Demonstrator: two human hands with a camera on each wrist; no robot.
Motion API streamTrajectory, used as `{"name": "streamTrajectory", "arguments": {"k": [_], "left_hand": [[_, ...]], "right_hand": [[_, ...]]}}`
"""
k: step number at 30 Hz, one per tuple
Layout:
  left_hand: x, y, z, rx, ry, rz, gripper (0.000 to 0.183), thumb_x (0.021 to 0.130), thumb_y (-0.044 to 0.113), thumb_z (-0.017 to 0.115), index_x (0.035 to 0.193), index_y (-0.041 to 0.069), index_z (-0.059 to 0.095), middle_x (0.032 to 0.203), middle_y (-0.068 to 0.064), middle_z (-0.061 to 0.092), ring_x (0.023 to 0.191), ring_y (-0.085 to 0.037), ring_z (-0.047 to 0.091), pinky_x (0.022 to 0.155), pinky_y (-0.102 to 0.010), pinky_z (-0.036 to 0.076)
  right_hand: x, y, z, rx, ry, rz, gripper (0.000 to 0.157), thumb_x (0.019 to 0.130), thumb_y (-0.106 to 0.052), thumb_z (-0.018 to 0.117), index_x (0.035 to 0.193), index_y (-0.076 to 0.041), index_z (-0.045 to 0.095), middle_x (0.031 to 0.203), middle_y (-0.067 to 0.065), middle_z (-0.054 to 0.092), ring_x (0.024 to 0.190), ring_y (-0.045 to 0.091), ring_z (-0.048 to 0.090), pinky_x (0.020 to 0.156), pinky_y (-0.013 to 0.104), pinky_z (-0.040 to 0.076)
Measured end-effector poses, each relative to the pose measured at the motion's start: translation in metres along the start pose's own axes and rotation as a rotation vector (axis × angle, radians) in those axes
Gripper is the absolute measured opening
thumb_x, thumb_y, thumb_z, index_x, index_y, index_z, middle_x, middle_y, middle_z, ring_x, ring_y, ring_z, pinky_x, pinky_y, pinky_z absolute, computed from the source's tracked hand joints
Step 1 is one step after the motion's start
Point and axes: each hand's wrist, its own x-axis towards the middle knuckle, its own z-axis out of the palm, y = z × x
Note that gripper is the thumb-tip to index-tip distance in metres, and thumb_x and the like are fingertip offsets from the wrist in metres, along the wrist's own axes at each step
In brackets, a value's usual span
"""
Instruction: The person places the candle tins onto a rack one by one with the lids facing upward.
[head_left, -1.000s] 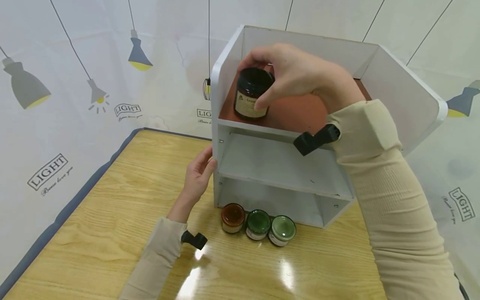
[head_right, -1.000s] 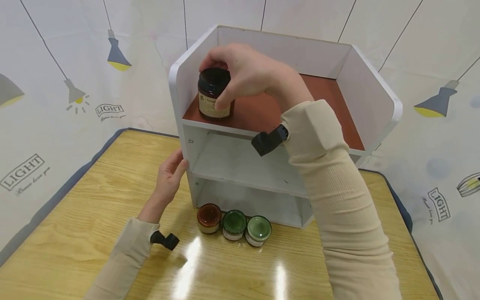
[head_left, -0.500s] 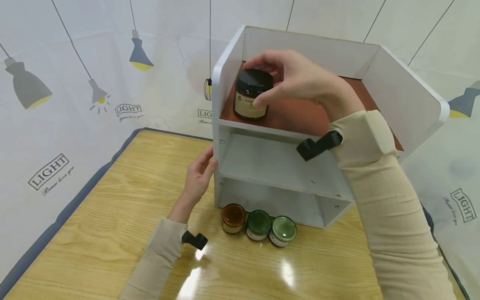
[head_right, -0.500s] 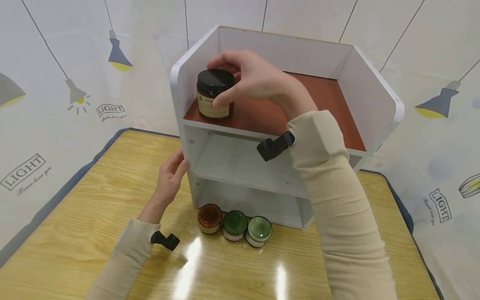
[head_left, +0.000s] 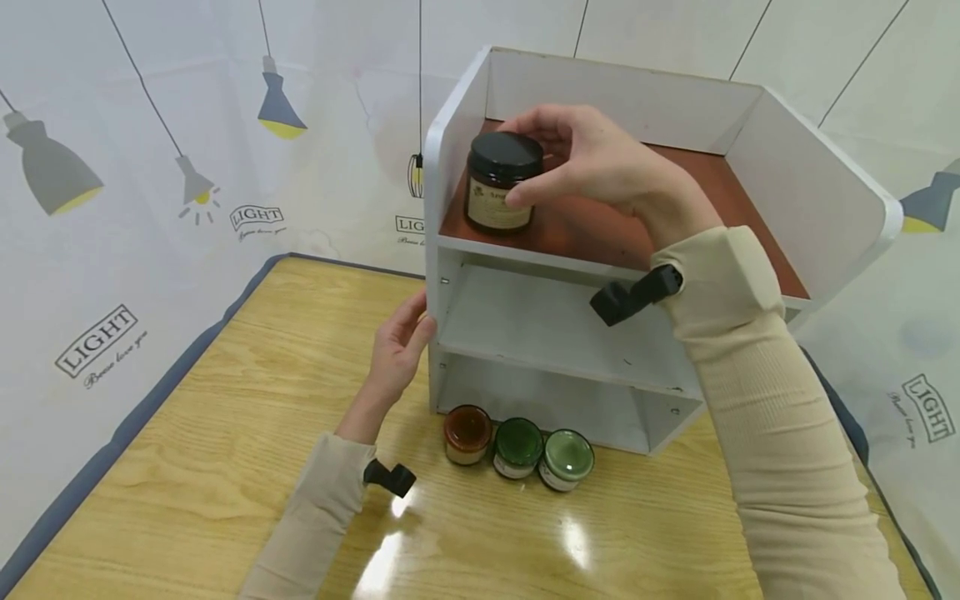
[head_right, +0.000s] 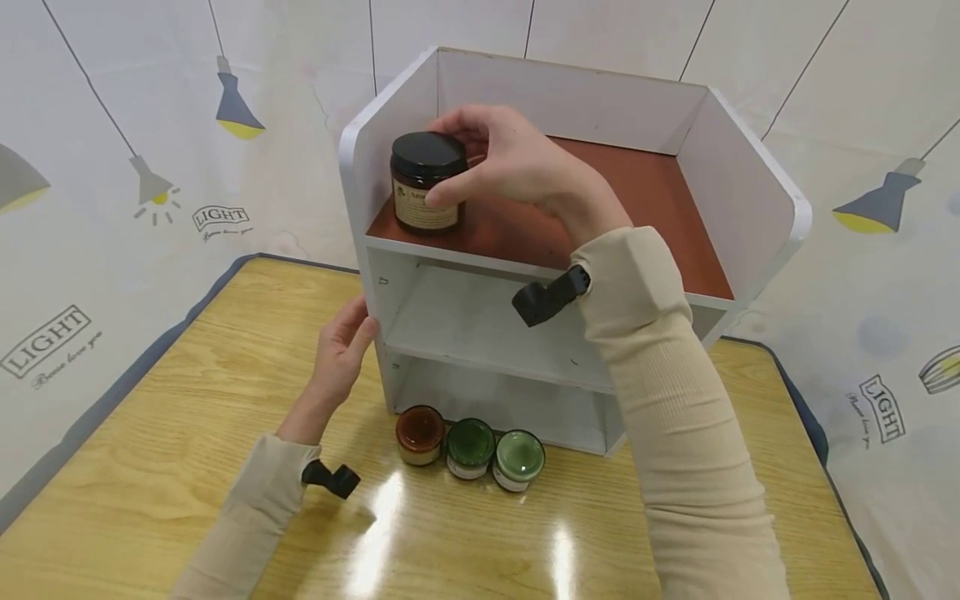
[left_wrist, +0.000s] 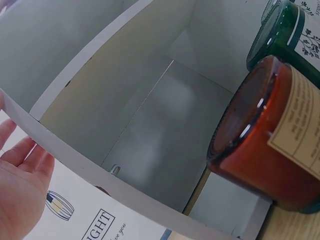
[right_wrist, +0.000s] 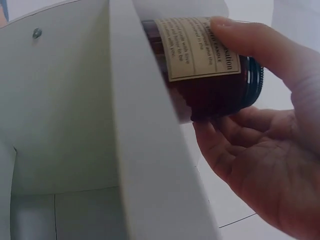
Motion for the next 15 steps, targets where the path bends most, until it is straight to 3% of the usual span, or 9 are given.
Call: {"name": "streamTrajectory", "arguments": {"k": [8,15], "left_hand": [[-0.0001,0.0018,0.0004,0.007,-0.003,0.008,0.041,0.097,0.002,0.046,0.134,-0.014,0.037,0.137,-0.031,0.040,0.124,-0.012,0.045,0.101,-0.027,0.039],[-0.0005,0.0006,-0.0005,0.001,0.000,0.011,0.046,0.098,0.011,0.049,0.134,-0.015,0.037,0.136,-0.031,0.040,0.124,-0.011,0.045,0.101,-0.027,0.039]], "right_hand": [[-0.0005,0.0016,0.0007,0.000,-0.012,-0.018,0.056,0.074,-0.005,0.078,0.125,-0.006,0.054,0.118,0.007,0.057,0.105,0.019,0.053,0.095,0.032,0.041],[-0.0048,0.0034,0.0027,-0.038,-0.006,-0.060,0.062,0.075,-0.008,0.078,0.131,-0.007,0.051,0.122,0.006,0.055,0.109,0.017,0.052,0.097,0.033,0.040]]}}
